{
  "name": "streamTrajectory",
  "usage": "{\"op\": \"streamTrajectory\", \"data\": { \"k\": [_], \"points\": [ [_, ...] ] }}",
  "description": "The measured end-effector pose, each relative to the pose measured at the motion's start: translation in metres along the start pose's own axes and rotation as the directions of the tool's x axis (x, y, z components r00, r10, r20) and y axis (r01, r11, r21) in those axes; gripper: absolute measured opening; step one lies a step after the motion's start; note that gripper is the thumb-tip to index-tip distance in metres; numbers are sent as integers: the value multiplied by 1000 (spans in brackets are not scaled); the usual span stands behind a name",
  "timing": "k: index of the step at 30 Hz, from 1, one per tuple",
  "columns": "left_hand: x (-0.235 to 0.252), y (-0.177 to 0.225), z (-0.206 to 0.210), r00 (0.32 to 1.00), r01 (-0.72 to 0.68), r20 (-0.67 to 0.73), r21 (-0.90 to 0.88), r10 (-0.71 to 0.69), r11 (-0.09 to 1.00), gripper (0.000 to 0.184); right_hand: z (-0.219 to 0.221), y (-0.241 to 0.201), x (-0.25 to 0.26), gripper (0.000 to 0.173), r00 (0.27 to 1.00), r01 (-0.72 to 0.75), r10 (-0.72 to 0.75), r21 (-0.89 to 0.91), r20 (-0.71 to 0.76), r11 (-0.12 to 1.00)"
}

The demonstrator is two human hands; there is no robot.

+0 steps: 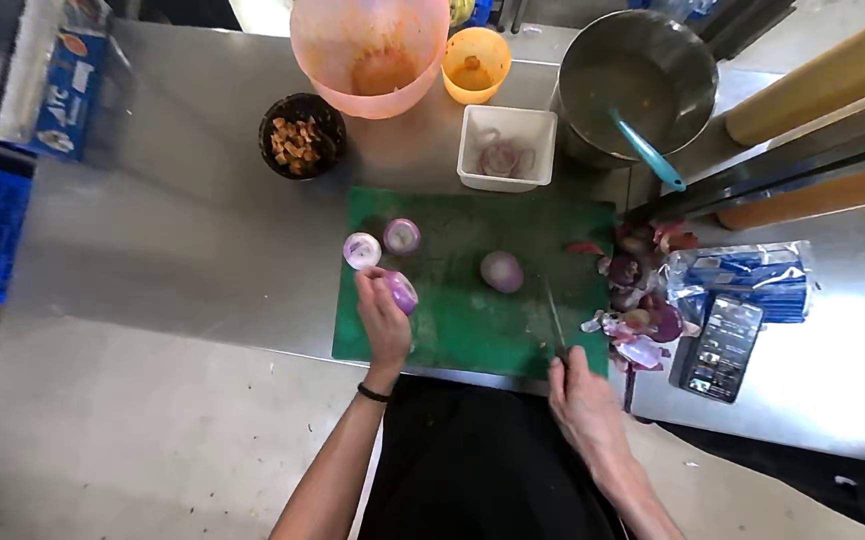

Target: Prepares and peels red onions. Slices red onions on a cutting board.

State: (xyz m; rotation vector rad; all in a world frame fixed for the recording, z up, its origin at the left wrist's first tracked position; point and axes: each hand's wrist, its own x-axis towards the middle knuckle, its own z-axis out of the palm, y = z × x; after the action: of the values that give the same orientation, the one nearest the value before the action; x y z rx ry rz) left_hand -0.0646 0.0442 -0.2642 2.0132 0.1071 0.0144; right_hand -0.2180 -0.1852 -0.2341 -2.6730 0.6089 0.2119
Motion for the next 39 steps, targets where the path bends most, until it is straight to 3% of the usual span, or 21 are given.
{"op": "streamTrajectory", "data": {
  "k": [4, 9, 18, 39],
  "points": [
    [-24, -7, 48, 962, -228, 190, 155, 198, 961, 47, 17, -24, 1, 29, 999, 27, -23, -75, 43, 997],
    [-36, -23, 79, 913, -388, 225, 213, 341, 897, 48, 32, -56, 8, 24, 999, 31, -32, -138, -7, 990],
    [-39, -37, 83, 876, -472, 221, 212, 428, 856, 42, 44, -60, 4, 14, 988, 132, -141, -147, -54, 980],
    [-38, -44, 88, 872, -487, 170, 200, 459, 850, 42, 46, -58, 6, 8, 983, 170, -178, -127, -49, 977]
  ]
}}
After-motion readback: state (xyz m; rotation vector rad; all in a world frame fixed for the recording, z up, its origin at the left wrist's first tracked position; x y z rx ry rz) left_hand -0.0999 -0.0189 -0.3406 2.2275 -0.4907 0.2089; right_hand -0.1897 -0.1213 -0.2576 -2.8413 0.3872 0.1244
